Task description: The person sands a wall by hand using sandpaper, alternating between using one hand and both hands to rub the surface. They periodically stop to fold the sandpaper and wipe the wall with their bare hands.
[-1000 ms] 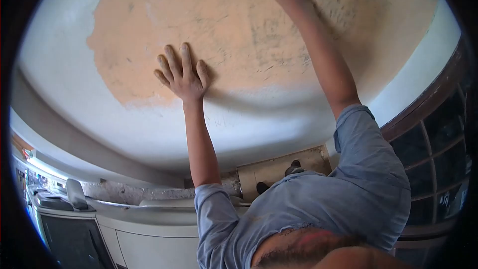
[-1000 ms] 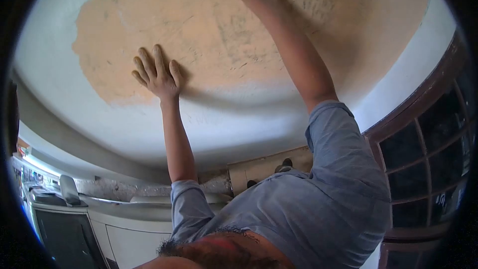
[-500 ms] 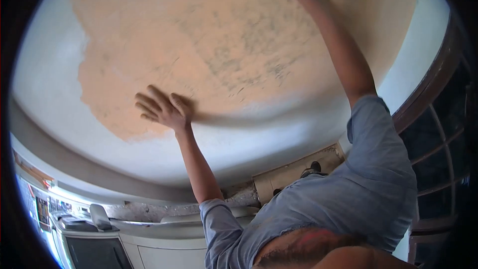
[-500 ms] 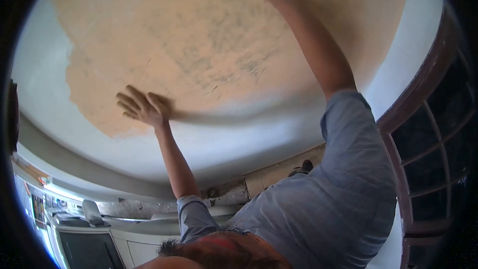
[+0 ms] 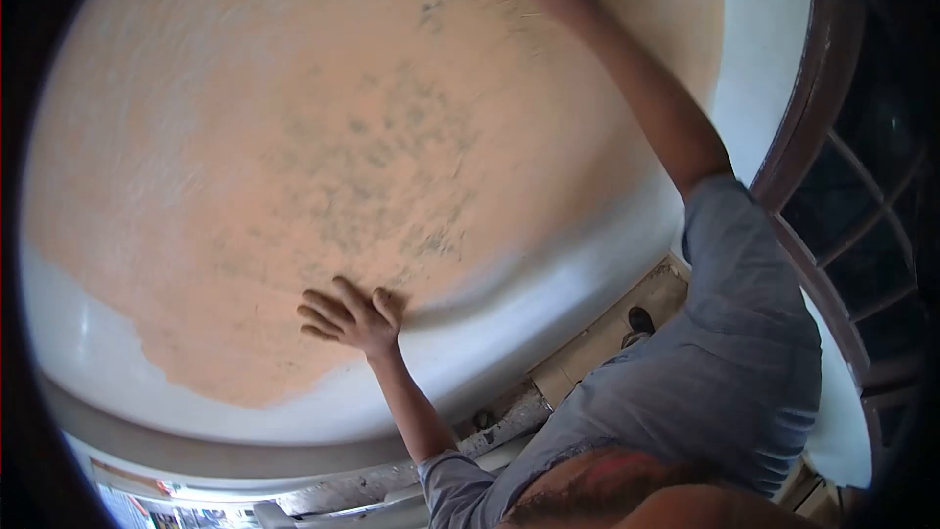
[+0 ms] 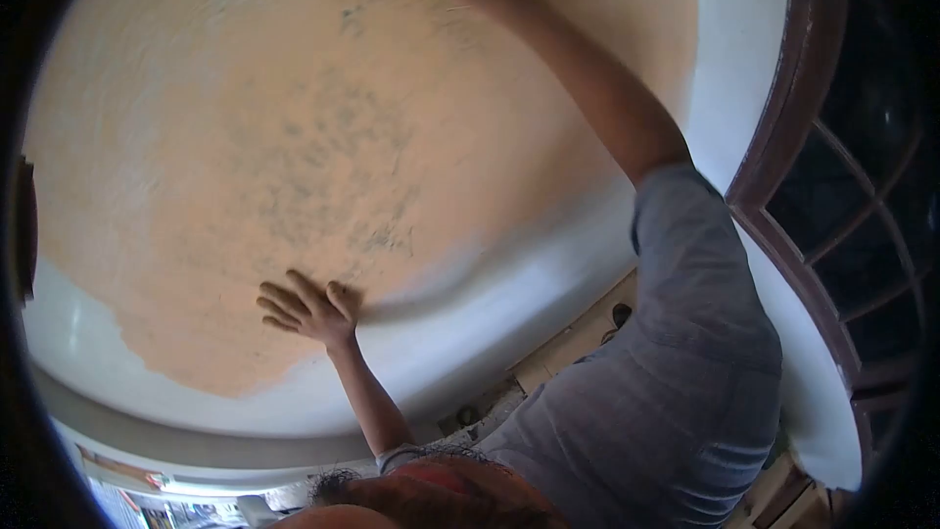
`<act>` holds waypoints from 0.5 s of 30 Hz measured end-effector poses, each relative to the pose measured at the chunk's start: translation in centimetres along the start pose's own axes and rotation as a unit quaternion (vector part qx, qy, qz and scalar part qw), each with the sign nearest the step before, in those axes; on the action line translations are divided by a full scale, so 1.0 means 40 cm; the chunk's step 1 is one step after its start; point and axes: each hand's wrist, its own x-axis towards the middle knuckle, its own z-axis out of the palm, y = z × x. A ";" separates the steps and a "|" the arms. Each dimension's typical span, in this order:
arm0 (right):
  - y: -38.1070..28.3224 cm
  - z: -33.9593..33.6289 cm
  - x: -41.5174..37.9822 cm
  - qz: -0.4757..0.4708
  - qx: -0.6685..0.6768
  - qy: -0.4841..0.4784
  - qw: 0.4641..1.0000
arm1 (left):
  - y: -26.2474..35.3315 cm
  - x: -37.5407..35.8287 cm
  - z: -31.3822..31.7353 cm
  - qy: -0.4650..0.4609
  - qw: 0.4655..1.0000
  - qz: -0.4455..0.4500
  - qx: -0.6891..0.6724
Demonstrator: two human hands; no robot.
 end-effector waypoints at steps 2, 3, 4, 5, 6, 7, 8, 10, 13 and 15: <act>-0.022 -0.064 0.080 -0.083 -0.008 0.070 0.994 | -0.003 -0.005 0.008 0.009 1.000 -0.010 -0.002; -0.051 -0.098 0.069 -0.244 -0.021 0.164 0.956 | -0.005 -0.010 0.012 0.011 1.000 -0.018 -0.001; -0.022 -0.085 -0.007 -0.214 -0.005 0.137 0.967 | -0.004 -0.014 0.018 0.018 1.000 -0.023 0.006; 0.034 -0.058 -0.123 -0.185 0.012 0.109 0.977 | 0.005 -0.019 0.021 0.014 0.999 -0.029 0.002; 0.078 -0.043 -0.232 -0.203 0.000 0.127 0.971 | 0.019 -0.022 0.024 0.021 0.998 -0.051 -0.006; 0.143 -0.008 -0.356 -0.183 0.035 0.141 0.972 | 0.041 -0.012 0.017 0.030 0.997 -0.074 -0.013; 0.169 0.004 -0.423 -0.153 0.081 0.125 0.977 | 0.057 -0.008 0.013 0.029 0.997 -0.076 -0.001; 0.202 0.011 -0.468 -0.167 0.089 0.122 0.974 | 0.077 -0.005 0.013 0.030 0.995 -0.095 0.003; 0.166 -0.077 -0.252 -0.203 0.041 0.140 0.968 | 0.091 0.008 0.009 0.018 0.995 -0.097 0.000; 0.211 -0.108 -0.171 -0.106 0.026 0.102 0.989 | 0.117 0.021 0.015 0.014 0.995 -0.103 -0.002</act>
